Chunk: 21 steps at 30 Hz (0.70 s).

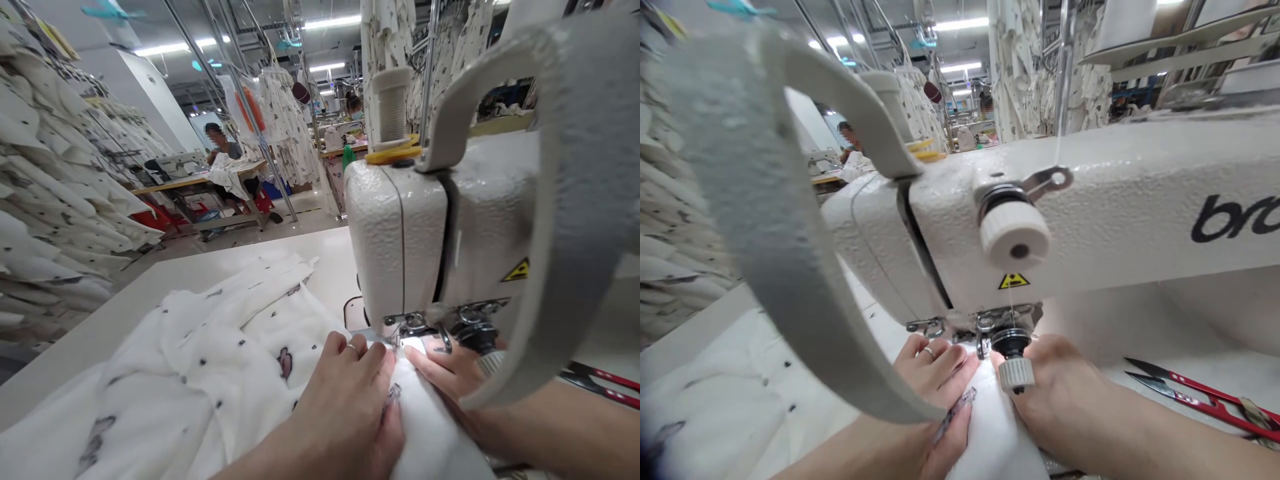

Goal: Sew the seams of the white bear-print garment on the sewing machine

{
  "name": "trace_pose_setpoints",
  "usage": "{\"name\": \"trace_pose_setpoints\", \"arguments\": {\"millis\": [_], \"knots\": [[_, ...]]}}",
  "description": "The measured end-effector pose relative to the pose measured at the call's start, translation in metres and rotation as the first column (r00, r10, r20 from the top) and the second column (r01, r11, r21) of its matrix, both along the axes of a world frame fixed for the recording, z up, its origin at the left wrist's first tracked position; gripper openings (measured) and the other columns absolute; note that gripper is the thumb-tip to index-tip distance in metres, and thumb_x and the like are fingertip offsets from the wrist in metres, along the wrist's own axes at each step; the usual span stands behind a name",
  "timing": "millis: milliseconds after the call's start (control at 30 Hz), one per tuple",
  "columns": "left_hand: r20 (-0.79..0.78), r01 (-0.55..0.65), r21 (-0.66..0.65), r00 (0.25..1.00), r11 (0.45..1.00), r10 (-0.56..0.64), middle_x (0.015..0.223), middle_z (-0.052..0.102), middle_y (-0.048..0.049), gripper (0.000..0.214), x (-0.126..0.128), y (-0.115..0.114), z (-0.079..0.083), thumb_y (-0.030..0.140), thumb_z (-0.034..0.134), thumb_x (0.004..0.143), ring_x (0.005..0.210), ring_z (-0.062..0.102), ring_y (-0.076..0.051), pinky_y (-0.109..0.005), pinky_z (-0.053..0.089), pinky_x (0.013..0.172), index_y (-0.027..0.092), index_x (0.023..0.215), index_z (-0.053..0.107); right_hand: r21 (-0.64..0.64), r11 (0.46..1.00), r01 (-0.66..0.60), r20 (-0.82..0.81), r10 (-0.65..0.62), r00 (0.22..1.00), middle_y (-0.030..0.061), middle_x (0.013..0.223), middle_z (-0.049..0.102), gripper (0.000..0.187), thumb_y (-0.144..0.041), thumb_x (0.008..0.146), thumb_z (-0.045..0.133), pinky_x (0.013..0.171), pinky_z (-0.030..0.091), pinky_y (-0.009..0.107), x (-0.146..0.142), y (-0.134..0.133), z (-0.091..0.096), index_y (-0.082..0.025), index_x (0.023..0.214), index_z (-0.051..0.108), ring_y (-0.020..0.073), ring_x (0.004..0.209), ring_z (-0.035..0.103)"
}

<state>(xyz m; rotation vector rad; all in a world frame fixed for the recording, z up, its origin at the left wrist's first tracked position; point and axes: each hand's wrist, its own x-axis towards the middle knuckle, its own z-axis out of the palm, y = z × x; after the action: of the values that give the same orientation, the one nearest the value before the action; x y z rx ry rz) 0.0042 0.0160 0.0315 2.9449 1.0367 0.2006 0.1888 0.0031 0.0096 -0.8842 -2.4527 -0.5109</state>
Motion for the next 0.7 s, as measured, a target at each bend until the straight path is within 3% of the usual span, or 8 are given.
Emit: {"name": "trace_pose_setpoints", "arguments": {"millis": [100,200,333,400,467,533,600,700], "knots": [[0.0,-0.012,-0.039,1.0,0.999,0.012,0.091,0.054,-0.0081,0.032,-0.001,-0.002,0.003,0.024,0.04,0.075,0.081,0.045,-0.025,-0.045,0.035,0.072,0.013,0.101,0.054,0.062,0.998,-0.001,-0.05,0.005,0.999,0.0096,0.069,0.063,0.037,-0.002,0.073,0.027,0.043,0.036,0.025,0.002,-0.001,0.009,-0.01,0.091,0.058,0.0145,0.051,0.055],[0.005,-0.005,-0.034,1.0,0.999,0.005,0.095,0.053,-0.0097,0.036,-0.002,-0.001,0.007,0.024,0.038,0.077,0.088,0.045,-0.026,-0.046,0.036,0.077,0.011,0.109,0.05,-0.013,1.0,0.028,0.028,-0.027,0.999,0.0129,0.077,0.065,0.038,-0.004,0.069,0.034,0.044,0.037,0.027,0.005,-0.004,0.009,-0.007,0.097,0.058,0.016,0.05,0.055],[-0.05,-0.037,-0.035,0.998,0.999,0.035,0.098,0.056,-0.0108,0.038,-0.001,-0.01,0.014,0.03,0.035,0.081,0.088,0.049,-0.026,-0.045,0.039,0.075,0.011,0.112,0.048,-0.135,0.987,0.085,0.082,-0.074,0.994,0.0049,0.056,0.06,0.026,-0.012,0.07,0.041,0.045,0.037,0.028,0.009,-0.006,0.006,-0.015,0.087,0.061,0.016,0.041,0.05],[-0.065,-0.08,0.064,0.994,0.995,0.084,0.101,0.057,-0.0143,0.047,0.0,-0.028,0.012,0.042,0.034,0.082,0.09,0.051,-0.029,-0.049,0.038,0.077,0.009,0.111,0.049,-0.193,0.975,0.112,0.082,-0.098,0.992,0.0023,0.05,0.057,0.024,-0.015,0.074,0.04,0.044,0.037,0.029,0.013,-0.006,0.005,-0.017,0.086,0.061,0.0159,0.04,0.048],[-0.042,-0.095,0.235,0.993,0.967,0.107,0.104,0.056,-0.0183,0.05,0.003,-0.052,0.003,0.045,0.036,0.081,0.093,0.051,-0.033,-0.05,0.037,0.078,0.006,0.108,0.051,-0.21,0.972,0.103,0.059,-0.093,0.994,0.0069,0.066,0.062,0.027,-0.016,0.08,0.037,0.05,0.04,0.031,0.018,-0.007,0.006,-0.015,0.093,0.06,0.0179,0.052,0.054],[0.032,-0.113,0.394,0.994,0.912,0.109,0.102,0.057,-0.0182,0.035,0.006,-0.075,-0.009,0.03,0.038,0.082,0.093,0.052,-0.031,-0.046,0.038,0.077,0.006,0.103,0.052,-0.178,0.983,-0.052,-0.002,0.053,0.999,0.0122,0.086,0.062,0.028,-0.015,0.081,0.036,0.062,0.042,0.034,0.023,-0.013,0.009,-0.011,0.096,0.059,0.0214,0.072,0.057],[0.156,-0.166,0.449,0.982,0.878,0.106,0.095,0.059,-0.0146,0.026,0.009,-0.086,-0.021,0.011,0.033,0.08,0.087,0.053,-0.026,-0.04,0.04,0.073,0.009,0.097,0.053,-0.138,0.943,-0.303,-0.042,0.301,0.953,0.012,0.091,0.061,0.025,-0.013,0.081,0.038,0.074,0.04,0.037,0.024,-0.023,0.013,-0.01,0.087,0.062,0.0228,0.084,0.054],[0.404,-0.269,0.226,0.901,0.936,0.162,0.08,0.057,-0.0084,0.025,0.007,-0.075,-0.025,0.004,0.029,0.079,0.074,0.053,-0.019,-0.032,0.042,0.065,0.014,0.086,0.05,-0.231,0.847,-0.479,-0.011,0.49,0.872,0.0078,0.089,0.062,0.023,-0.015,0.081,0.039,0.083,0.038,0.034,0.015,-0.044,0.018,-0.012,0.078,0.062,0.0204,0.086,0.053]]}}
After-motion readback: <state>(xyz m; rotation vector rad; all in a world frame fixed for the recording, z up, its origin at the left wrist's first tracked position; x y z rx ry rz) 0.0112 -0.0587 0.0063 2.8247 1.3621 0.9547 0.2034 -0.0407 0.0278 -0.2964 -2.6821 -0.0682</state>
